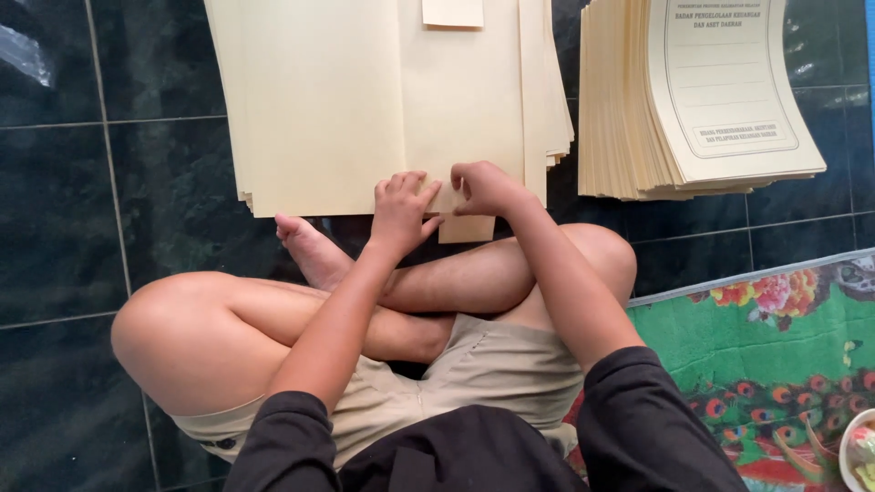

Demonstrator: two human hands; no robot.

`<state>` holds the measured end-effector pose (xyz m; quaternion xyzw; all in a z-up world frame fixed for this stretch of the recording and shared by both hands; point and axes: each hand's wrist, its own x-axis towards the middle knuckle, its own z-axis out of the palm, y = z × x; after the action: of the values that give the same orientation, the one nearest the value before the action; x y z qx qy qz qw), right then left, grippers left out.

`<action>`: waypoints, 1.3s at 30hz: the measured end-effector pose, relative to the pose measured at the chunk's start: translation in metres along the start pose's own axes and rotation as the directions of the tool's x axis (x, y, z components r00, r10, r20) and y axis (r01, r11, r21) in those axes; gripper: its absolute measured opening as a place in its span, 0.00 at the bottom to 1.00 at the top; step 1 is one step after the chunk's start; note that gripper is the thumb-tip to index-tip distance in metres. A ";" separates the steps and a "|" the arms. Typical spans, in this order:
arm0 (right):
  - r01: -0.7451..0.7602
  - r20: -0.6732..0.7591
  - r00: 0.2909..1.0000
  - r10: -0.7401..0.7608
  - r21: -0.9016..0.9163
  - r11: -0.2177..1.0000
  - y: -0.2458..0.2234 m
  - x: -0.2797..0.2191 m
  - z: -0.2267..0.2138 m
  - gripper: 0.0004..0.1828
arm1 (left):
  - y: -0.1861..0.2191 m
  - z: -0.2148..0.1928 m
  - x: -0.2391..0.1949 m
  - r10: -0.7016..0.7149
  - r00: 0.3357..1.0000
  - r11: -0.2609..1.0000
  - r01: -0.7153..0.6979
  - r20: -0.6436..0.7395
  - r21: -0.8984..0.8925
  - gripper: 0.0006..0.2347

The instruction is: Folding paper document covers along pre-scored lines and stacking them.

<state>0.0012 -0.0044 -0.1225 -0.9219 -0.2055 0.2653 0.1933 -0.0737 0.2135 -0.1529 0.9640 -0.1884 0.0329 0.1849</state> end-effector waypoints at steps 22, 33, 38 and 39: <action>-0.353 -0.131 0.931 0.340 -0.094 0.931 -0.023 0.148 -0.072 0.48 | 0.011 -0.012 0.019 -0.128 0.975 0.969 0.163 0.184 -0.189 0.29; -0.327 -0.471 0.838 0.276 -0.028 0.945 -0.033 0.173 -0.046 0.42 | 0.019 -0.010 0.022 -0.143 0.980 0.961 0.171 0.138 -0.217 0.27; -0.270 -0.526 0.824 0.212 -0.035 0.962 -0.025 0.183 -0.073 0.44 | 0.020 -0.006 0.017 -0.134 0.986 0.967 0.152 0.103 -0.206 0.27; -0.280 -0.511 0.832 0.218 -0.047 0.959 -0.027 0.186 -0.084 0.43 | 0.019 -0.005 0.018 -0.128 0.988 0.969 0.144 0.092 -0.201 0.27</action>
<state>0.1856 0.0869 -0.1209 -0.9877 -0.0419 0.0275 0.1478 -0.0640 0.1927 -0.1389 0.9506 -0.1313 -0.0374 0.2788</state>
